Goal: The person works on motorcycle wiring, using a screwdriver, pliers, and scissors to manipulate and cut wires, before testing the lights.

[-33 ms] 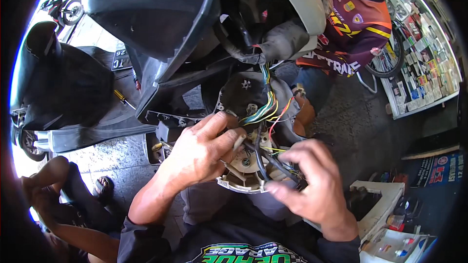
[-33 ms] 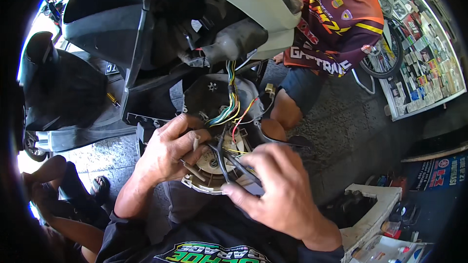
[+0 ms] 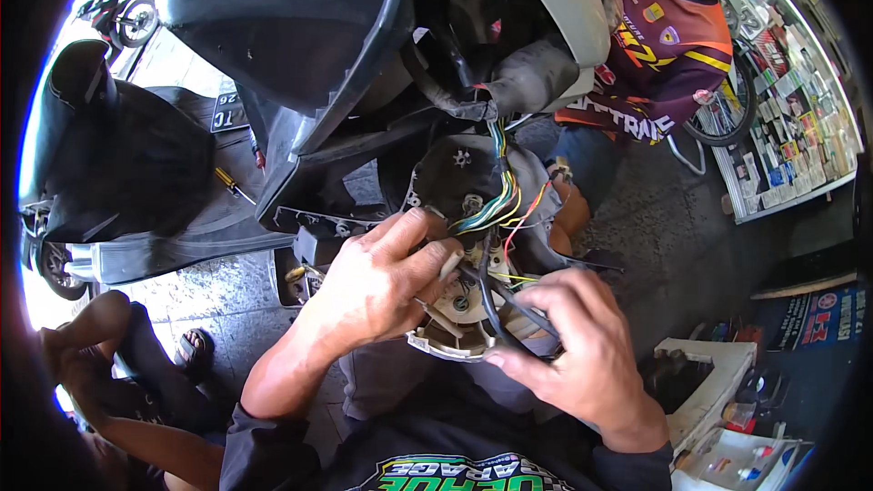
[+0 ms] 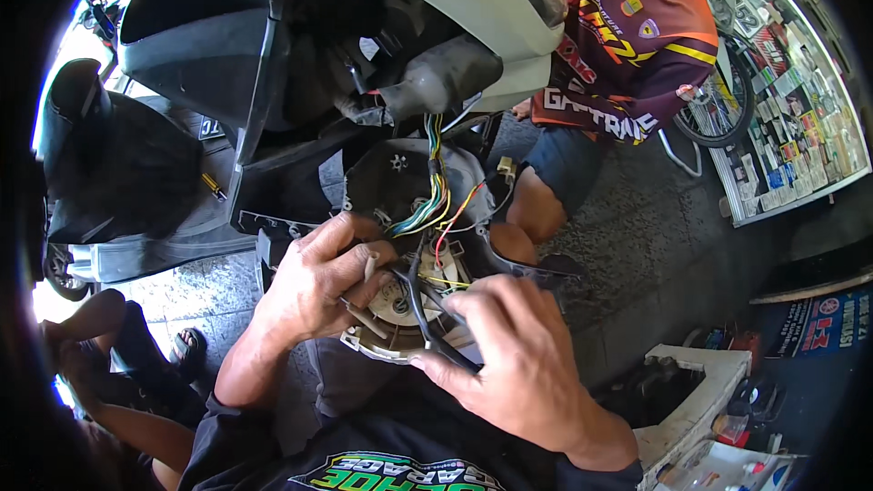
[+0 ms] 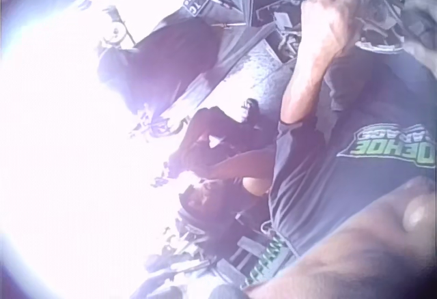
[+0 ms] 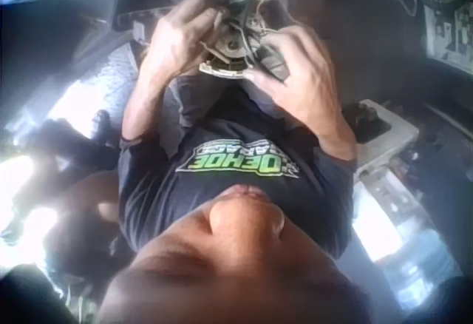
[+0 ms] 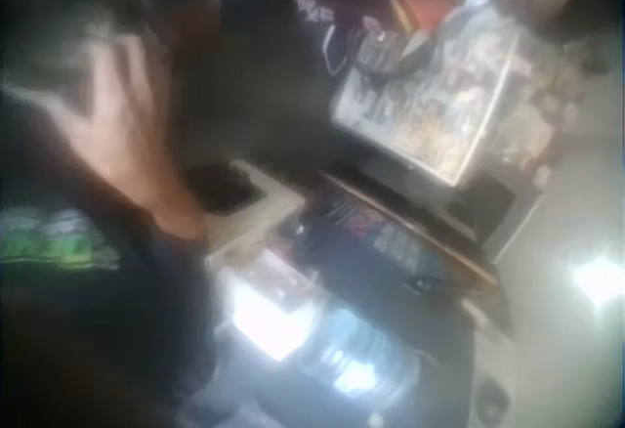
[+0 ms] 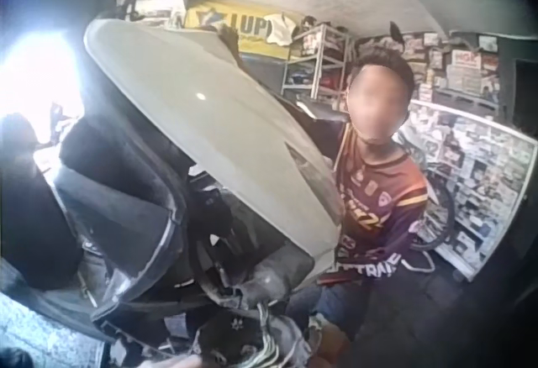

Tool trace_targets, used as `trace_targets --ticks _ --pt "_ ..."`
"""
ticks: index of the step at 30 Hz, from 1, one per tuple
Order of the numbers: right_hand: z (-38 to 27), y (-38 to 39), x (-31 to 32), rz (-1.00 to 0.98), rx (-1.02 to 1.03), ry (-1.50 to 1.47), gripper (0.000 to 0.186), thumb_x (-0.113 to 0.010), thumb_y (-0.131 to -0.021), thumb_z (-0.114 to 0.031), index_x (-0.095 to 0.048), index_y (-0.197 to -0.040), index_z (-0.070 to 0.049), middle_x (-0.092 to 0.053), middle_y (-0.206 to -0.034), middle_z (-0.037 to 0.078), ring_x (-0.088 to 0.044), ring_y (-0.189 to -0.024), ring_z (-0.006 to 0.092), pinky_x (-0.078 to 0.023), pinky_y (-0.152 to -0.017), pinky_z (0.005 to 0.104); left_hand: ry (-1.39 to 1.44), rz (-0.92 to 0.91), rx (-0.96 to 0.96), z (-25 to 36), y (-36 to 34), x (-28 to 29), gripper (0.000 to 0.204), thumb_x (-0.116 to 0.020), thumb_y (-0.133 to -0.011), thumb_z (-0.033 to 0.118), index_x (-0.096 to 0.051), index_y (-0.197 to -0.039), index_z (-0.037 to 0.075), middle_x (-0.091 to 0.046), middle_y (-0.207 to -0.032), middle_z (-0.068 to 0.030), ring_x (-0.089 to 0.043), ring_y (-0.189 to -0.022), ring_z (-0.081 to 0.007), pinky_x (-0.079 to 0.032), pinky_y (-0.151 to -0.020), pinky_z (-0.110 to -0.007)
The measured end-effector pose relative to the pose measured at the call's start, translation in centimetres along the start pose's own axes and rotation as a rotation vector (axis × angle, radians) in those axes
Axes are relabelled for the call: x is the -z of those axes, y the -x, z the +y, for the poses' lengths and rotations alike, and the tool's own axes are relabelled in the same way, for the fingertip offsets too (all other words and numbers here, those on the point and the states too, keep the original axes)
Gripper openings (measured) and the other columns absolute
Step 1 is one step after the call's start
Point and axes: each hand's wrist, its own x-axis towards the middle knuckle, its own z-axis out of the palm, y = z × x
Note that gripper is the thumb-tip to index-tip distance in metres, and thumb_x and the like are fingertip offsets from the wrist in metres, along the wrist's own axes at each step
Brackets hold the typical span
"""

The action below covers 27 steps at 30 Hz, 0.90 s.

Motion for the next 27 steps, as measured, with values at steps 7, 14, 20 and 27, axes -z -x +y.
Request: trace_targets --ticks 7,14,20,27 --pt "-1.0 -1.1 -0.3 -0.053 -0.008 0.223 0.037 -0.082 -0.084 -0.027 -0.065 -0.103 -0.001 -0.063 -0.101 0.014 -0.064 -0.094 0.0331 -0.051 -0.085 0.0457 -0.081 -0.037 -0.01 0.5 -0.2 0.3 0.026 -0.082 -0.078 0.008 -0.072 -0.101 0.002 -0.064 -0.101 -0.0119 -0.07 -0.087 -0.0311 -0.06 -0.073 -0.041" --pt "0.6 -2.3 0.4 0.053 -0.12 0.066 0.017 -0.075 -0.082 -0.011 -0.064 -0.094 -0.004 -0.066 -0.085 0.016 -0.067 -0.072 0.0338 -0.053 -0.064 0.0467 0.004 -0.017 -0.051 -0.4 0.1 0.2 0.029 -0.078 -0.081 0.01 -0.072 -0.109 0.005 -0.062 -0.103 -0.0096 -0.069 -0.091 -0.0293 -0.06 -0.075 -0.041" --pt "2.4 -2.0 0.9 0.24 0.015 0.321 0.018 -0.071 -0.082 0.001 -0.069 -0.099 -0.001 -0.065 -0.093 0.017 -0.065 -0.082 0.0365 -0.051 -0.078 0.0473 0.151 0.011 -0.042 -1.3 0.4 0.0 0.022 -0.079 -0.084 0.011 -0.073 -0.104 0.004 -0.064 -0.103 -0.0108 -0.069 -0.092 -0.0318 -0.058 -0.077 -0.042" --pt "-0.6 -0.2 0.7 -0.05 -0.018 0.072 0.029 -0.079 -0.089 -0.027 -0.068 -0.101 -0.002 -0.067 -0.083 0.013 -0.07 -0.07 0.0316 -0.057 -0.063 0.042 0.119 0.021 -0.029 -1.1 0.4 -0.4 0.026 -0.081 -0.081 0.011 -0.072 -0.105 0.006 -0.064 -0.103 -0.0128 -0.069 -0.091 -0.0331 -0.057 -0.075 -0.042"
